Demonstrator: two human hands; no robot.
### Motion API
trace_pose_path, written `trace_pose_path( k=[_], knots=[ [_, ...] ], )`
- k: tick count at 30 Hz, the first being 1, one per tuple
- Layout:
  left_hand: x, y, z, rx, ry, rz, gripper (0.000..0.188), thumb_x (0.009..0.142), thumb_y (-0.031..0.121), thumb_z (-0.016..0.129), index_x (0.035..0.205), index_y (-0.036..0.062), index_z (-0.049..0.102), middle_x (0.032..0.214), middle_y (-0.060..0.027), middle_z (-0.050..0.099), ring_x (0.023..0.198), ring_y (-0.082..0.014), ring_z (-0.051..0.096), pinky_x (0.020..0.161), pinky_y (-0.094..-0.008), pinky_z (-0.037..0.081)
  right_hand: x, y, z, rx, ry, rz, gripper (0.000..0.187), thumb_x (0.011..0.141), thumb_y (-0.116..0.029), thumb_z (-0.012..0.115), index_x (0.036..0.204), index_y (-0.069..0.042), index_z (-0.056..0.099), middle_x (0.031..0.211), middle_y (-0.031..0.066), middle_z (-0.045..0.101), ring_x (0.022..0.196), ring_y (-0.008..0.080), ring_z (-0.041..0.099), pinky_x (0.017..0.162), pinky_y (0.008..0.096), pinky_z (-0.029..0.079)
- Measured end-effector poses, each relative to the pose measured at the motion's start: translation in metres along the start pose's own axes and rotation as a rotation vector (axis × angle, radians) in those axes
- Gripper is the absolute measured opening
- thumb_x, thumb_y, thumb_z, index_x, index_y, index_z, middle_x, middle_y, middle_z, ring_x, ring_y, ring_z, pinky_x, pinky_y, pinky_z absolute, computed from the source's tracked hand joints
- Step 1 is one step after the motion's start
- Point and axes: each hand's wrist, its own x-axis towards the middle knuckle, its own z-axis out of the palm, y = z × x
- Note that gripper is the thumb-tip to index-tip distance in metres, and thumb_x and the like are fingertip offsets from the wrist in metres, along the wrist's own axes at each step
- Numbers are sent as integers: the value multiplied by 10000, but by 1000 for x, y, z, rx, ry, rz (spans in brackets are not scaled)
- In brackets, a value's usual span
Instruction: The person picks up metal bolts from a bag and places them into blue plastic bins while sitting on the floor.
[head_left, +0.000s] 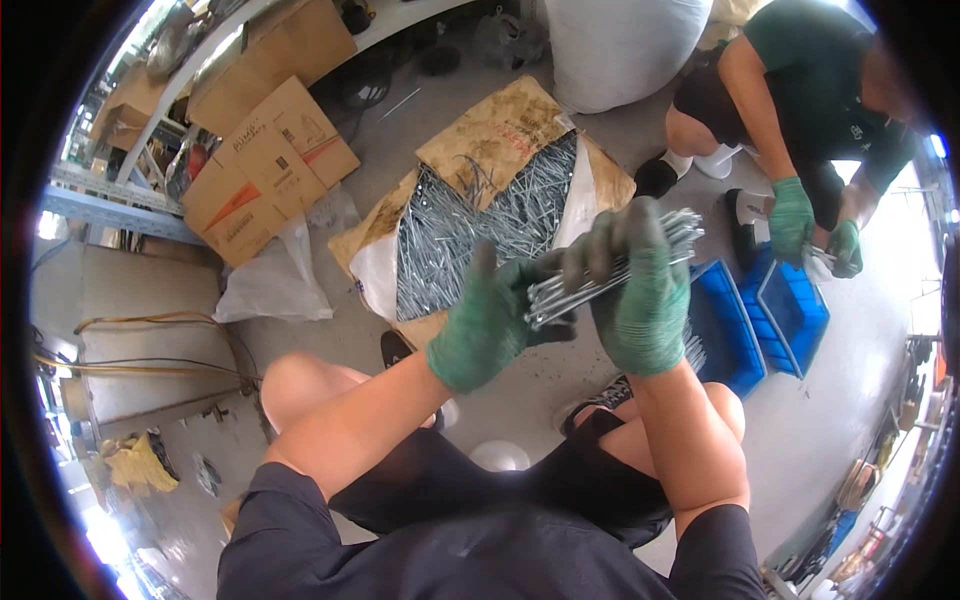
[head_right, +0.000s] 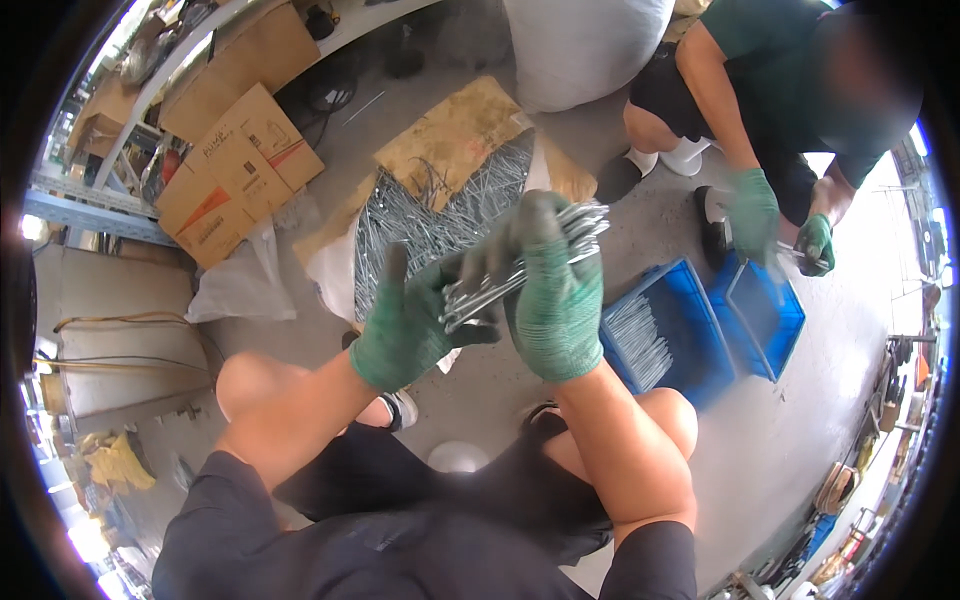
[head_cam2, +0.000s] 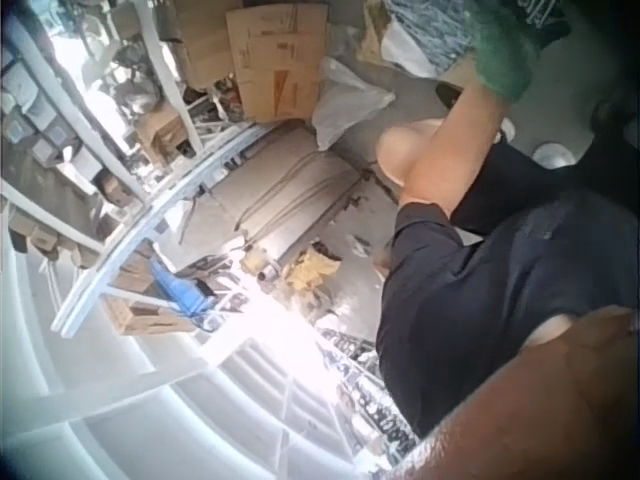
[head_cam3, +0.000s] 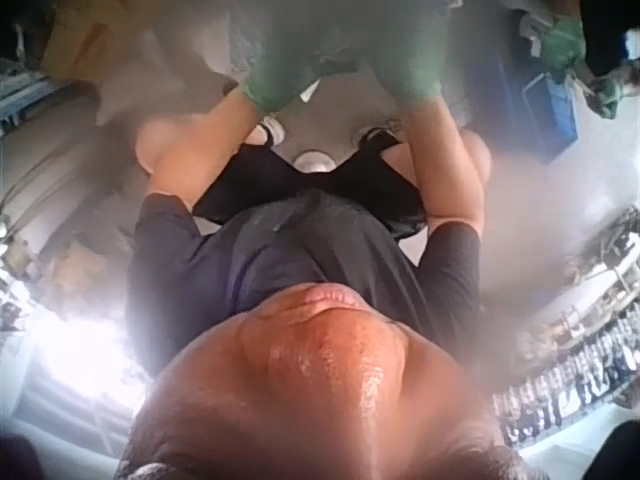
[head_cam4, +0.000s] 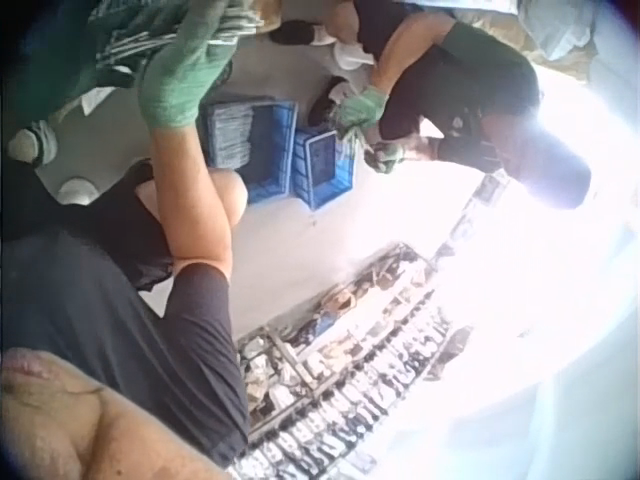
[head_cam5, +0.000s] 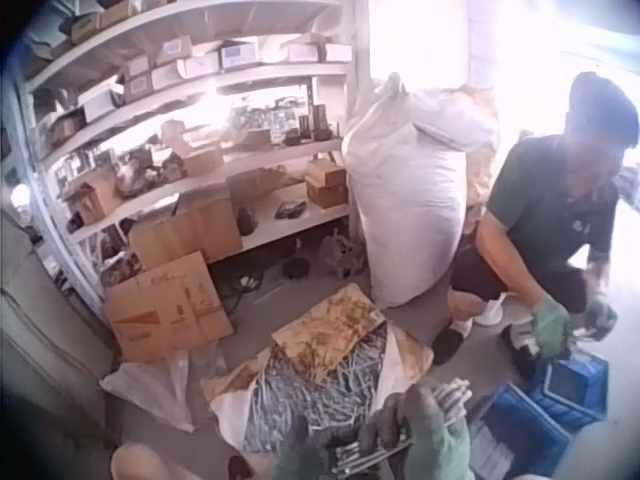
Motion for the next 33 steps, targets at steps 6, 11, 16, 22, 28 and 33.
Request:
trace_pose_path(
  k=[6, 11, 16, 22, 28, 33],
  knots=[
    [7, -12, 19, -422, -90, 78, 952, 893, 795, 466, 1456, 27, 445, 1322, -129, 593, 1263, -259, 563, 1122, -501, 421, -17, 1, 9, -238, -61, -4, 252, 989, -270, 687, 969, -37, 595, 867, 104, 687, 792, 199, 648, 780, 341, 536],
    [4, -14, 7, -453, -103, 125, 503, 997, 440, 601, 1370, 110, 527, 1281, -102, 602, 1227, -243, 589, 1079, -473, 482, -21, -2, 14, -428, -110, -137, 210, 949, -248, 682, 974, -52, 610, 998, 142, 678, 1173, 361, 635, 1023, 485, 491],
    [-8, -11, 9, -428, -125, 113, 679, 946, 606, 607, 1441, 166, 458, 1390, -86, 540, 1290, -247, 549, 1098, -486, 466, -19, 1, 24, -441, -172, -151, 180, 932, -188, 672, 975, -26, 606, 1064, 167, 677, 1191, 364, 627, 1001, 492, 508],
    [-1, -24, 0, -421, -20, 44, 458, 1021, 462, 544, 1340, 134, 554, 1295, -76, 592, 1170, -234, 577, 1015, -449, 477, -26, 3, 16, -444, -73, -78, 129, 903, -113, 679, 985, -14, 685, 942, 108, 706, 838, 143, 649, 772, 308, 537],
    [-3, -26, -7, -285, 47, 32, 467, 1036, 465, 514, 1327, 103, 562, 1252, -103, 619, 1128, -262, 607, 990, -453, 500, -27, 19, 29, -681, -214, -121, 210, 896, -207, 685, 806, -31, 614, 684, 81, 606, 633, 139, 613, 607, 323, 498],
    [9, -35, 14, -122, 47, -12, 480, 1049, 467, 489, 1317, 77, 569, 1217, -127, 641, 1093, -286, 632, 969, -457, 519, -34, 8, 26, -584, -145, -149, 329, 877, -354, 658, 738, -56, 666, 655, 162, 628, 570, 269, 610, 609, 408, 511]
  ],
)
